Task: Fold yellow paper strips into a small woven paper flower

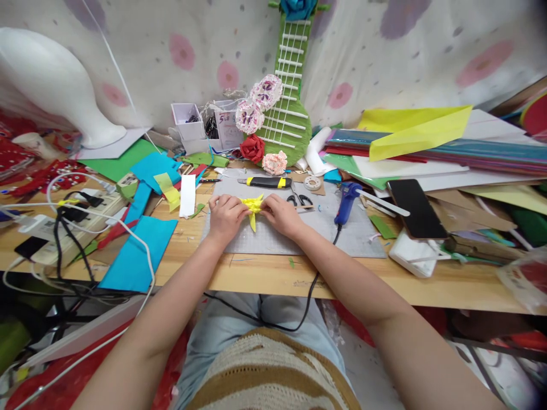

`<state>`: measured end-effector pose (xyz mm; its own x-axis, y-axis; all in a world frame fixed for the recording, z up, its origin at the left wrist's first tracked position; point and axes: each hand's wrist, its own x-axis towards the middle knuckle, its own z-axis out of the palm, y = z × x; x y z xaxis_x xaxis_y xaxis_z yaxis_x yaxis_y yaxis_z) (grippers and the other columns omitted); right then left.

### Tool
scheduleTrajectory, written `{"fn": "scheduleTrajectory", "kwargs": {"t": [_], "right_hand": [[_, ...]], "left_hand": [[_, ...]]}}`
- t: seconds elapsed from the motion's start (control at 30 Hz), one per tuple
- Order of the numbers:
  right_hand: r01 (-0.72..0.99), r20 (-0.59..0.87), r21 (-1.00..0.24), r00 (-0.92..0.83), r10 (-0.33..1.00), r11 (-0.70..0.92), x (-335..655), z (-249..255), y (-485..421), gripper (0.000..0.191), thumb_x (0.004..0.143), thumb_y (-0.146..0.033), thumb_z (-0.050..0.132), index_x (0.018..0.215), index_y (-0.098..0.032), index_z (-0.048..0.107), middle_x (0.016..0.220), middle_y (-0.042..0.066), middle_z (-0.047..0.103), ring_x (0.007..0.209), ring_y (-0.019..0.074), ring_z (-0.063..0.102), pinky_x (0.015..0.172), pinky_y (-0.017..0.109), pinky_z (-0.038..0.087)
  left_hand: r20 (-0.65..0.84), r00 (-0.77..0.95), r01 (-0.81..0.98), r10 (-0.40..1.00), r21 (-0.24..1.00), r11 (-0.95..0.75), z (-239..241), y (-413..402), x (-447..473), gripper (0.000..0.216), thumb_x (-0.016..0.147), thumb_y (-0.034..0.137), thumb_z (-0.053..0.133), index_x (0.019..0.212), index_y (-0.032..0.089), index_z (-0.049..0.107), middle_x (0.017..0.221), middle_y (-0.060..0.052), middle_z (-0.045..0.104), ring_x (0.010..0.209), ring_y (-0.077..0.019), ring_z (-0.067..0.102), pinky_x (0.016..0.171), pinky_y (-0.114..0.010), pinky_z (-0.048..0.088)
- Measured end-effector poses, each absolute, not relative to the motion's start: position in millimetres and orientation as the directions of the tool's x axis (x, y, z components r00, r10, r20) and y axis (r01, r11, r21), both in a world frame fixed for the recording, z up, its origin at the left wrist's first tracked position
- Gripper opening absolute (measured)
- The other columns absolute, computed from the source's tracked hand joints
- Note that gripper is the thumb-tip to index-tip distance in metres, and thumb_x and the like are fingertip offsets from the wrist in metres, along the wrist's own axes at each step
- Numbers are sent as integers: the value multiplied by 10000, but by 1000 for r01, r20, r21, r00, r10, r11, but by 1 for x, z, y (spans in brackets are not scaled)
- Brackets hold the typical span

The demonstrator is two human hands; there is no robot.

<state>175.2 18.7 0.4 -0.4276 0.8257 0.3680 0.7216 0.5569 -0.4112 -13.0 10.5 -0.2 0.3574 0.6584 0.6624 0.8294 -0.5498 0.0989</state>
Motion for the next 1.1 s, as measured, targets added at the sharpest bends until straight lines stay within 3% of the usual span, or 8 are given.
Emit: {"fn": "scheduleTrajectory", "kwargs": {"t": [0.37, 0.63, 0.93, 1.1], "right_hand": [[768, 327, -352, -436, 839, 536, 173, 4, 19, 107, 870, -205, 491, 876, -167, 591, 907, 75, 612, 814, 174, 553, 657, 258, 367], [806, 259, -279, -461, 849, 522, 171, 4, 18, 160, 896, -219, 452, 916, -148, 595, 940, 82, 615, 834, 172, 562, 667, 255, 360], [762, 344, -318, -461, 818, 563, 173, 2, 16, 90, 857, -238, 517, 887, -161, 553, 914, 72, 585, 834, 174, 528, 684, 257, 368], [771, 364, -354, -408, 837, 529, 168, 1, 16, 87, 867, -219, 491, 844, -165, 555, 867, 62, 580, 799, 162, 524, 668, 253, 365]], "left_hand": [[694, 319, 848, 646, 96, -521, 2, 8, -13, 206, 754, 438, 614, 749, 234, 647, 791, -22, 641, 852, -197, 492, 830, -396, 258], [690, 346, 839, 635, 74, -539, 0, 10, -14, 170, 779, 374, 607, 704, 222, 623, 774, -3, 649, 840, -183, 511, 828, -381, 258], [642, 352, 841, 681, 102, -531, 3, 9, -14, 149, 821, 311, 550, 717, 235, 627, 775, -4, 648, 860, -188, 512, 854, -391, 250], [692, 188, 880, 696, 196, -433, 6, 3, -7, 82, 734, 268, 587, 788, 206, 587, 823, -27, 632, 849, -206, 520, 846, -391, 283]]}}
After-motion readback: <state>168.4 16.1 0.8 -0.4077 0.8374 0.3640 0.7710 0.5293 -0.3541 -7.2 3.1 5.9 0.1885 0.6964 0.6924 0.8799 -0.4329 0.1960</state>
